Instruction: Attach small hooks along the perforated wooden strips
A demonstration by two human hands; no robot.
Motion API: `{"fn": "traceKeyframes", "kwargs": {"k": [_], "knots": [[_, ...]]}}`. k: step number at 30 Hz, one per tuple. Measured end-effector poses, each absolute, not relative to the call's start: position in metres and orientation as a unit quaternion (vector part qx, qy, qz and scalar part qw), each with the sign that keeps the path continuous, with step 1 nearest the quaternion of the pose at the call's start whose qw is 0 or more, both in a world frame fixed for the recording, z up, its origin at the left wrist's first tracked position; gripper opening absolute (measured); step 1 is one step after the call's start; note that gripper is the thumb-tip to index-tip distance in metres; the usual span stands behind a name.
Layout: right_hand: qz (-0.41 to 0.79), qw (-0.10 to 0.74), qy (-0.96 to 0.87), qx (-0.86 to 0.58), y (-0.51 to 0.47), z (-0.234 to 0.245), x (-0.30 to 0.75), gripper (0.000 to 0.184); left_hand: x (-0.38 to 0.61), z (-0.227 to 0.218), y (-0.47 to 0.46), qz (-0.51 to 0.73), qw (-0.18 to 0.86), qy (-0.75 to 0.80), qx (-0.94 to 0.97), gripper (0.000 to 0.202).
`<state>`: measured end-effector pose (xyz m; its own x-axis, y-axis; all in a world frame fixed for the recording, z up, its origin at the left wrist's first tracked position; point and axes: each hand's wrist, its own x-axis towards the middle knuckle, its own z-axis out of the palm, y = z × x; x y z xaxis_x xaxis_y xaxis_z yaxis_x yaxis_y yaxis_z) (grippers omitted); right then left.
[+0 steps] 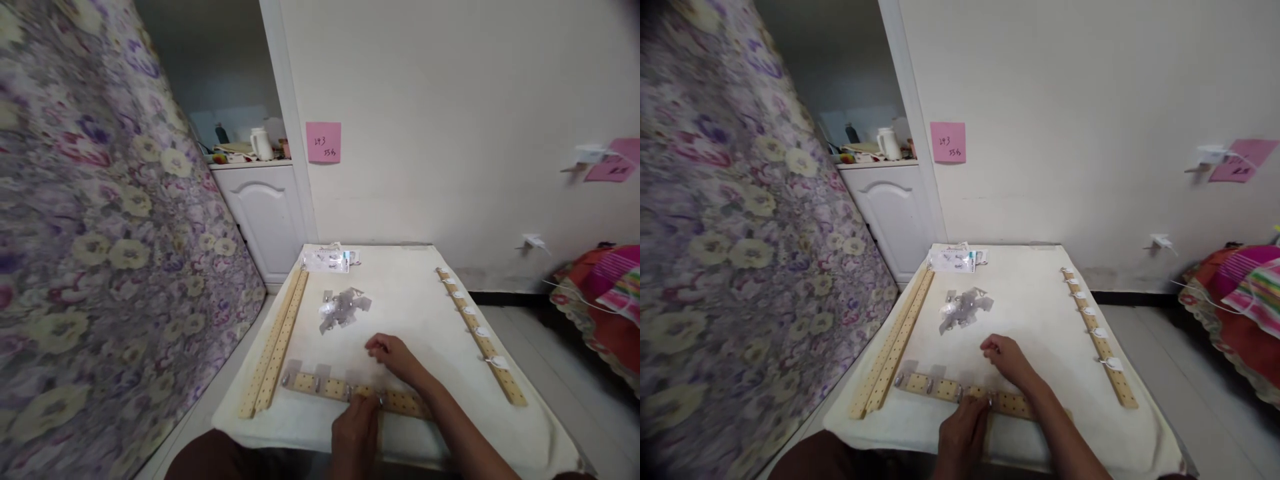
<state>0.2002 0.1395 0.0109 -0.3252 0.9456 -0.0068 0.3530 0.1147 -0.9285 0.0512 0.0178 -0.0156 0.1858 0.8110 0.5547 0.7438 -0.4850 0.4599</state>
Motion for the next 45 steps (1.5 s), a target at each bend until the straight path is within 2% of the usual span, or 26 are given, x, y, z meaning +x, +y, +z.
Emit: {"fn": "traceKeyframes", "kwargs": {"k": [5,10,16,22,30,34,38,41,45], "knots": [[0.452,0.318,-0.700,-0.453,0.164,0.029,0.144,0.029,0.049,-0.025,0.018,0.376,0.054,0.507,0.774,0.027],[0.497,0.319,-0.644,-0.487,0.181,0.019,0.096,0.043,0.048,-0.040,0.020,0.368,0.051,0.514,0.773,0.026],[0.519,0.323,-0.621,-0.491,0.176,0.009,0.092,0.041,0.047,-0.041,0.020,0.365,0.056,0.517,0.772,0.026],[0.498,0.375,-0.634,-0.457,0.150,0.033,0.137,0.036,0.043,-0.027,0.017,0.386,0.087,0.503,0.768,0.028],[0.498,0.429,-0.619,-0.430,0.093,0.060,0.199,0.030,0.043,0.010,0.011,0.471,0.321,0.476,0.670,0.019],[0.393,0.453,-0.692,-0.403,0.060,0.061,0.204,0.030,0.059,0.035,0.011,0.533,0.473,0.501,0.491,0.030],[0.283,0.418,-0.784,-0.361,0.036,0.061,0.204,0.035,0.071,0.051,0.016,0.590,0.638,0.419,0.263,0.042],[0.241,0.385,-0.825,-0.336,0.028,0.064,0.206,0.039,0.072,0.053,0.018,0.590,0.687,0.377,0.198,0.040],[0.221,0.372,-0.848,-0.307,0.023,0.066,0.210,0.036,0.072,0.050,0.019,0.583,0.673,0.402,0.213,0.037]]}}
